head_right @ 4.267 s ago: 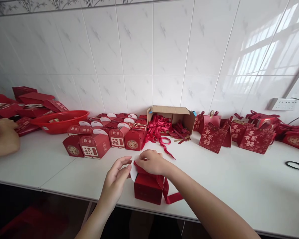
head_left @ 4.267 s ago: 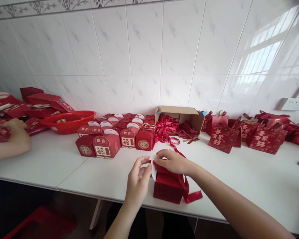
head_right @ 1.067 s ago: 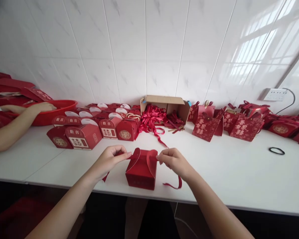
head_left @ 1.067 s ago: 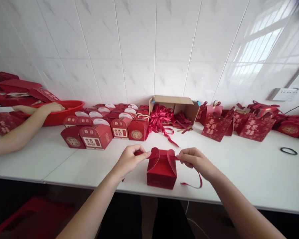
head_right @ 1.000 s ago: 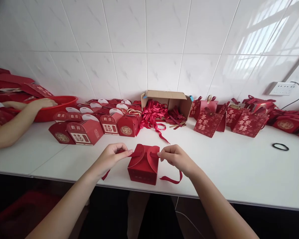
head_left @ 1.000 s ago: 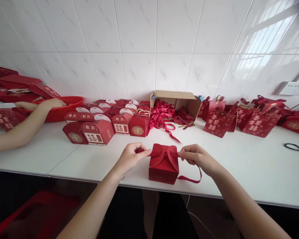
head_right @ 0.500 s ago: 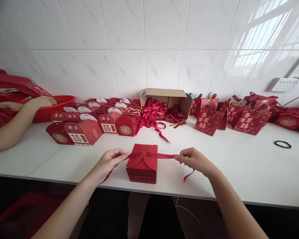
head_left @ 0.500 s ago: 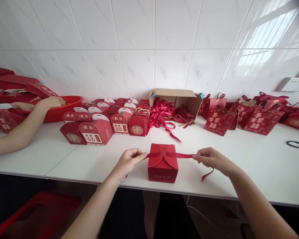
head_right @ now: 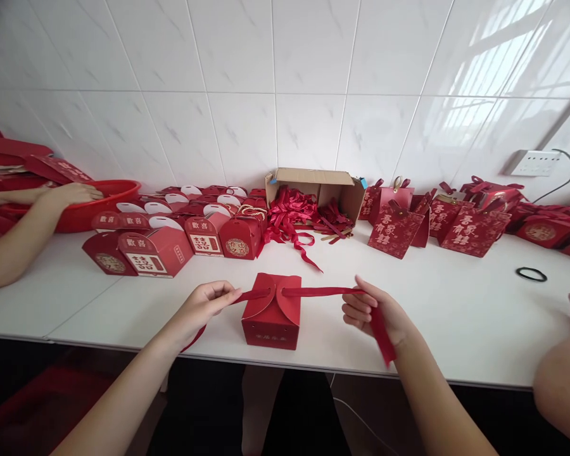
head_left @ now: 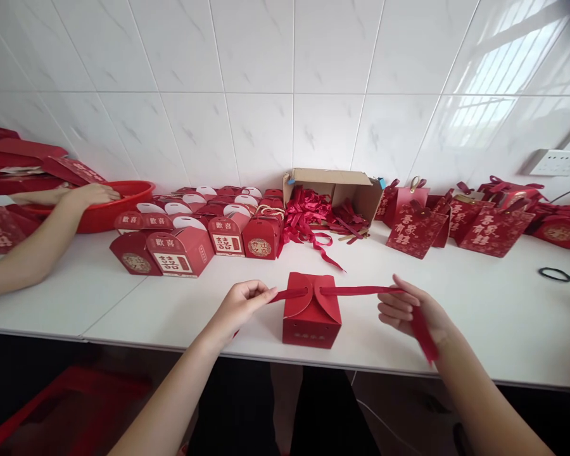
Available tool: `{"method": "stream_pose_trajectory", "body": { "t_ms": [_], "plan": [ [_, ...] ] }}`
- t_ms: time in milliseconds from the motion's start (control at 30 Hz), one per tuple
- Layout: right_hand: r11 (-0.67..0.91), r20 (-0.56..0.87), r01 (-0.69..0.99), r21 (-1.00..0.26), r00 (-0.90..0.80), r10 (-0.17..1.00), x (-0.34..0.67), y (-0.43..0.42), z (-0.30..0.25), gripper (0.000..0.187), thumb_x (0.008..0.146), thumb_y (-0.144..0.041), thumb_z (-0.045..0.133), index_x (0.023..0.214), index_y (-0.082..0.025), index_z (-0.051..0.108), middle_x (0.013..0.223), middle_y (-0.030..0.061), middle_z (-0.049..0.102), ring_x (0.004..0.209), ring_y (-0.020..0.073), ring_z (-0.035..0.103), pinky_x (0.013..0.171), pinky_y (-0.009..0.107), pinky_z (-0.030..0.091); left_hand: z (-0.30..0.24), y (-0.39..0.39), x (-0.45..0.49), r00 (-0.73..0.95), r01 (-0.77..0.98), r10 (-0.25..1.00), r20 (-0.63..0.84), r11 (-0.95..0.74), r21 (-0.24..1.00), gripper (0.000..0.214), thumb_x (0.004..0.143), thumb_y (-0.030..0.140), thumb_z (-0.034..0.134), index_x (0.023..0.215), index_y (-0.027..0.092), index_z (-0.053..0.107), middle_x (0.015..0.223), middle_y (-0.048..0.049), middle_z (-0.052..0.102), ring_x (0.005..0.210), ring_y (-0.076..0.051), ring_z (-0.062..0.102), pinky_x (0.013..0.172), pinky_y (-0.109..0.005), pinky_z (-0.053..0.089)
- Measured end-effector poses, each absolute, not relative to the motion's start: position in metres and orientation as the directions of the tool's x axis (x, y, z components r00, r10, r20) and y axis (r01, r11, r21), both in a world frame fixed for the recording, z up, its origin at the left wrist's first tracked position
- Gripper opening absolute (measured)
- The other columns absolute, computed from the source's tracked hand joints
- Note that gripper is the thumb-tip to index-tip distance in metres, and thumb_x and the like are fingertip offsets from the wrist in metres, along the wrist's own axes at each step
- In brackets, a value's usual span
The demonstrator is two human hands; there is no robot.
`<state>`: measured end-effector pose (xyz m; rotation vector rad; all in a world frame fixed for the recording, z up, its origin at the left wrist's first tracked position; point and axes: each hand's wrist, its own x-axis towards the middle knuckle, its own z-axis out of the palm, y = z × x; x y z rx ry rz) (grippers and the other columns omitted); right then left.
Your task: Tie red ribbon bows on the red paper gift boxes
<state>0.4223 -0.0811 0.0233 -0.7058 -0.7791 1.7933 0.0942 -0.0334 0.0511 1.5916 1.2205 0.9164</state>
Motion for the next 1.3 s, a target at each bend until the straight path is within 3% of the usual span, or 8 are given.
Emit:
{"method": "stream_pose_trajectory", "body": {
  "t_ms": [200, 400, 500, 600, 733, 867, 1067, 1300],
  "plan": [
    [-0.28, -0.251, -0.934, -0.221, -0.223, 0.942, 0.4, -0.101, 0.017, 0.015, 0.089, -0.02, 0.053, 0.075, -0.019, 0.056, 0.057, -0.0064, 0.045, 0.042, 0.0049, 0.041, 0.044, 0.018, 0.04, 0.04, -0.032, 0.091, 0.218, 0.332, 0.973, 0.074, -0.146, 0.932, 0.036, 0.073, 0.049, 0.065, 0.059, 0.018, 0.056, 0.059, 0.0022, 0.053, 0.059, -0.013, 0.047, 0.058, -0.024, 0.035],
    [-0.11, -0.389, -0.991, -0.079, -0.071, 0.918, 0.391, -0.127, 0.005, 0.037, 0.091, -0.01, 0.033, 0.121, -0.019, 0.052, 0.064, -0.0039, 0.054, 0.044, 0.0067, 0.045, 0.044, 0.019, 0.043, 0.025, -0.028, 0.076, 0.146, 0.367, 0.983, 0.116, -0.163, 0.916, 0.03, 0.071, 0.049, 0.068, 0.072, 0.019, 0.063, 0.076, -0.0031, 0.065, 0.075, -0.02, 0.059, 0.074, -0.029, 0.044],
    [-0.051, -0.409, -0.999, -0.01, -0.043, 0.912, 0.386, -0.14, -0.001, 0.046, 0.089, -0.007, 0.028, 0.13, -0.016, 0.047, 0.068, -0.0016, 0.059, 0.045, 0.0068, 0.047, 0.046, 0.019, 0.046, 0.022, -0.041, 0.068, 0.015, 0.408, 0.984, 0.179, -0.169, 0.897, 0.029, 0.073, 0.048, 0.066, 0.083, 0.02, 0.064, 0.091, -0.0052, 0.067, 0.091, -0.023, 0.06, 0.087, -0.032, 0.041],
    [0.114, -0.447, -0.993, 0.037, 0.086, 0.891, 0.385, -0.141, 0.0, 0.048, 0.088, -0.009, 0.027, 0.131, -0.013, 0.047, 0.075, 0.0019, 0.064, 0.045, 0.0062, 0.047, 0.046, 0.019, 0.047, 0.027, -0.066, 0.07, 0.009, 0.452, 0.988, 0.155, -0.143, 0.88, 0.03, 0.081, 0.05, 0.057, 0.084, 0.021, 0.065, 0.087, -0.0042, 0.067, 0.085, -0.021, 0.06, 0.08, -0.029, 0.043],
    [0.232, -0.461, -0.97, -0.066, 0.236, 0.856, 0.375, -0.132, 0.003, 0.038, 0.087, -0.016, 0.035, 0.119, -0.012, 0.056, 0.08, 0.0041, 0.065, 0.047, 0.0058, 0.047, 0.048, 0.02, 0.048, 0.031, -0.095, 0.087, 0.317, 0.468, 0.948, -0.026, -0.132, 0.874, 0.035, 0.088, 0.05, 0.048, 0.088, 0.021, 0.067, 0.078, -0.0021, 0.064, 0.075, -0.019, 0.057, 0.071, -0.026, 0.044],
    [0.013, -0.351, -0.901, -0.433, 0.182, 0.918, 0.35, -0.132, -0.002, 0.014, 0.082, -0.021, 0.053, 0.082, -0.015, 0.065, 0.063, -0.0005, 0.056, 0.045, 0.0077, 0.044, 0.042, 0.02, 0.042, 0.026, -0.097, 0.098, 0.342, 0.509, 0.939, -0.043, -0.146, 0.849, 0.033, 0.091, 0.047, 0.042, 0.09, 0.022, 0.064, 0.072, 0.001, 0.057, 0.064, -0.015, 0.048, 0.063, -0.025, 0.038],
    [-0.159, -0.296, -0.753, -0.639, 0.05, 0.954, 0.328, -0.131, -0.006, 0.029, 0.079, -0.027, 0.065, 0.104, -0.013, 0.067, 0.062, -0.0029, 0.054, 0.041, 0.0039, 0.035, 0.038, 0.016, 0.031, 0.017, -0.077, 0.102, 0.215, 0.469, 0.977, 0.001, -0.104, 0.877, 0.033, 0.092, 0.048, 0.036, 0.094, 0.021, 0.057, 0.061, 0.0053, 0.039, 0.056, -0.014, 0.037, 0.055, -0.025, 0.03],
    [-0.11, -0.25, -0.683, -0.722, 0.108, 0.962, 0.311, -0.139, -0.008, 0.042, 0.079, -0.032, 0.067, 0.117, -0.021, 0.053, 0.067, -0.0019, 0.059, 0.048, 0.0083, 0.044, 0.046, 0.02, 0.036, 0.014, -0.087, 0.114, 0.258, 0.436, 0.966, 0.017, -0.132, 0.89, 0.041, 0.093, 0.052, 0.037, 0.068, 0.02, 0.046, 0.062, 0.0031, 0.047, 0.055, -0.013, 0.041, 0.056, -0.026, 0.033]
  ]
}}
